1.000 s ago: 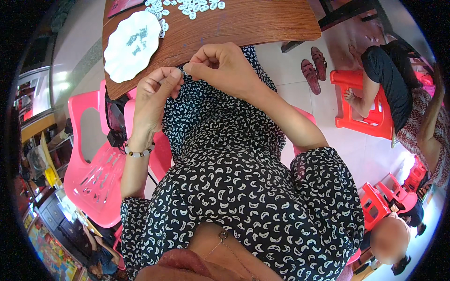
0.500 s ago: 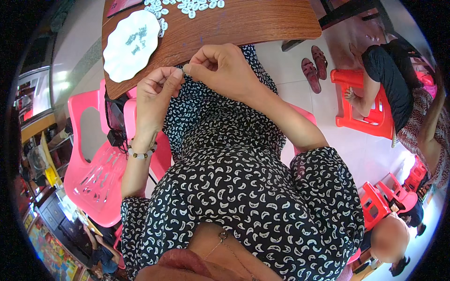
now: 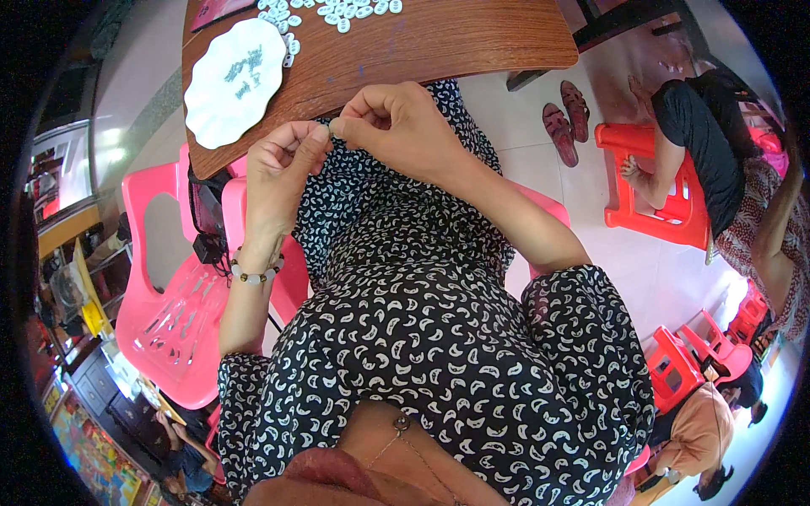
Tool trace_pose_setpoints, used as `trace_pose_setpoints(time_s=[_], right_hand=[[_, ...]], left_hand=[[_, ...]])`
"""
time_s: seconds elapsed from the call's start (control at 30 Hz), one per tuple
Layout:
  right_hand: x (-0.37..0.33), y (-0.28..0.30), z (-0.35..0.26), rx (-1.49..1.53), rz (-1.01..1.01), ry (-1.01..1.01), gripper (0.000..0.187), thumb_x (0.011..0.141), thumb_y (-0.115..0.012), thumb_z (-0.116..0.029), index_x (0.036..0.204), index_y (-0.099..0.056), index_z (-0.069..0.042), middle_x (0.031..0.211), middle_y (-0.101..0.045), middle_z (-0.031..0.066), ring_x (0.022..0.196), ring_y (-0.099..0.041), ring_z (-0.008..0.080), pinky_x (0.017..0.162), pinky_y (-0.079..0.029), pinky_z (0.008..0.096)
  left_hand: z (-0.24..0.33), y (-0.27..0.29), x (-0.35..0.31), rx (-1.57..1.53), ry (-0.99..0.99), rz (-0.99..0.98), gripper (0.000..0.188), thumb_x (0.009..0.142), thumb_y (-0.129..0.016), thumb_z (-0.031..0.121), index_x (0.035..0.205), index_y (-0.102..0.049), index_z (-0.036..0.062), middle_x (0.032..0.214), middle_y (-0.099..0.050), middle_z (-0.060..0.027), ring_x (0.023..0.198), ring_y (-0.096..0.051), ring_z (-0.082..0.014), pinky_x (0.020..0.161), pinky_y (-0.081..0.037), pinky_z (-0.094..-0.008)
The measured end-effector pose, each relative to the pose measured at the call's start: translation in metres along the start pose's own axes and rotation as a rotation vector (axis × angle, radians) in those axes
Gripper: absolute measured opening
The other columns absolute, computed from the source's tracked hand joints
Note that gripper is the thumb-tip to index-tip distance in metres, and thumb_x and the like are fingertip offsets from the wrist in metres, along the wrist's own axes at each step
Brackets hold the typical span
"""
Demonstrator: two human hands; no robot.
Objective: Sorting and examining small white plastic hardware components on a table.
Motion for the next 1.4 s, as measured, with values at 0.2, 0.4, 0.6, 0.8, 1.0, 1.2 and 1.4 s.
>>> trace_pose_setpoints(time_s=[0.2, 0.4, 0.6, 0.8, 1.0, 1.2, 1.4], right_hand=[[-0.001, -0.001, 0.004, 0.117, 0.001, -0.032, 0.018, 0.086, -0.065, -0.018, 0.085, -0.064, 0.000, 0.070, -0.063, -0.0001, 0.065, -0.056, 0.0035, 0.059, -0.044, 0.0183], [0.000, 0.001, 0.004, 0.162, 0.034, -0.039, 0.017, 0.086, -0.065, -0.017, 0.085, -0.064, 0.000, 0.072, -0.063, -0.0003, 0.066, -0.056, 0.0037, 0.061, -0.044, 0.0176], [-0.002, 0.006, 0.004, 0.163, 0.035, -0.054, 0.017, 0.086, -0.066, -0.017, 0.085, -0.065, 0.000, 0.073, -0.062, -0.0006, 0.068, -0.057, 0.0038, 0.062, -0.044, 0.0175], [0.000, 0.006, 0.002, 0.175, 0.029, -0.058, 0.015, 0.085, -0.066, -0.016, 0.083, -0.064, -0.001, 0.072, -0.062, -0.0004, 0.066, -0.056, 0.0038, 0.062, -0.044, 0.0178], [-0.001, 0.009, 0.003, 0.194, 0.057, -0.051, 0.014, 0.084, -0.066, -0.015, 0.082, -0.064, -0.001, 0.071, -0.062, 0.0002, 0.066, -0.056, 0.0040, 0.061, -0.043, 0.0185], [0.001, 0.023, 0.001, 0.293, 0.112, -0.019, 0.015, 0.085, -0.065, -0.015, 0.081, -0.064, -0.001, 0.071, -0.061, -0.0009, 0.067, -0.054, 0.0041, 0.063, -0.041, 0.0186], [0.002, 0.035, -0.001, 0.322, 0.192, 0.007, 0.016, 0.086, -0.064, -0.017, 0.081, -0.064, -0.001, 0.072, -0.061, -0.0009, 0.067, -0.053, 0.0039, 0.065, -0.040, 0.0186]], left_hand=[[-0.003, 0.001, 0.000, -0.021, 0.028, -0.011, 0.015, 0.090, -0.063, 0.015, 0.092, -0.066, 0.0002, 0.074, -0.063, 0.0025, 0.059, -0.047, -0.0003, 0.053, -0.037, -0.0152], [-0.001, -0.001, 0.001, -0.137, 0.048, 0.003, 0.020, 0.092, -0.061, 0.020, 0.093, -0.066, 0.0004, 0.077, -0.065, -0.0008, 0.061, -0.050, -0.0029, 0.055, -0.041, -0.0167], [-0.004, 0.002, 0.001, -0.264, 0.111, -0.017, 0.028, 0.094, -0.057, 0.026, 0.093, -0.067, 0.0008, 0.079, -0.066, -0.0026, 0.064, -0.052, -0.0045, 0.058, -0.043, -0.0177], [-0.001, 0.001, 0.002, -0.270, 0.106, -0.025, 0.023, 0.092, -0.059, 0.023, 0.095, -0.067, 0.0011, 0.083, -0.067, -0.0042, 0.066, -0.053, -0.0048, 0.059, -0.043, -0.0183], [0.002, 0.000, 0.007, -0.261, 0.099, -0.019, 0.018, 0.089, -0.059, 0.014, 0.098, -0.067, -0.0002, 0.085, -0.067, -0.0044, 0.068, -0.053, -0.0043, 0.060, -0.042, -0.0180], [0.012, 0.007, 0.056, 0.237, -0.203, 0.100, 0.019, 0.085, -0.059, 0.008, 0.100, -0.065, -0.0024, 0.083, -0.066, -0.0032, 0.065, -0.053, -0.0045, 0.059, -0.043, -0.0188], [0.029, -0.003, 0.112, 0.766, -0.428, 0.174, 0.025, 0.079, -0.066, 0.017, 0.095, -0.064, -0.0011, 0.082, -0.062, -0.0140, 0.069, -0.063, -0.0253, 0.063, -0.049, -0.0359]])
Point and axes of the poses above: each hand's wrist, its own x-axis towards the middle knuckle, its own y-axis out of the back of the hand, z = x × y, the point moved 4 cm from there along x, towards the middle knuckle
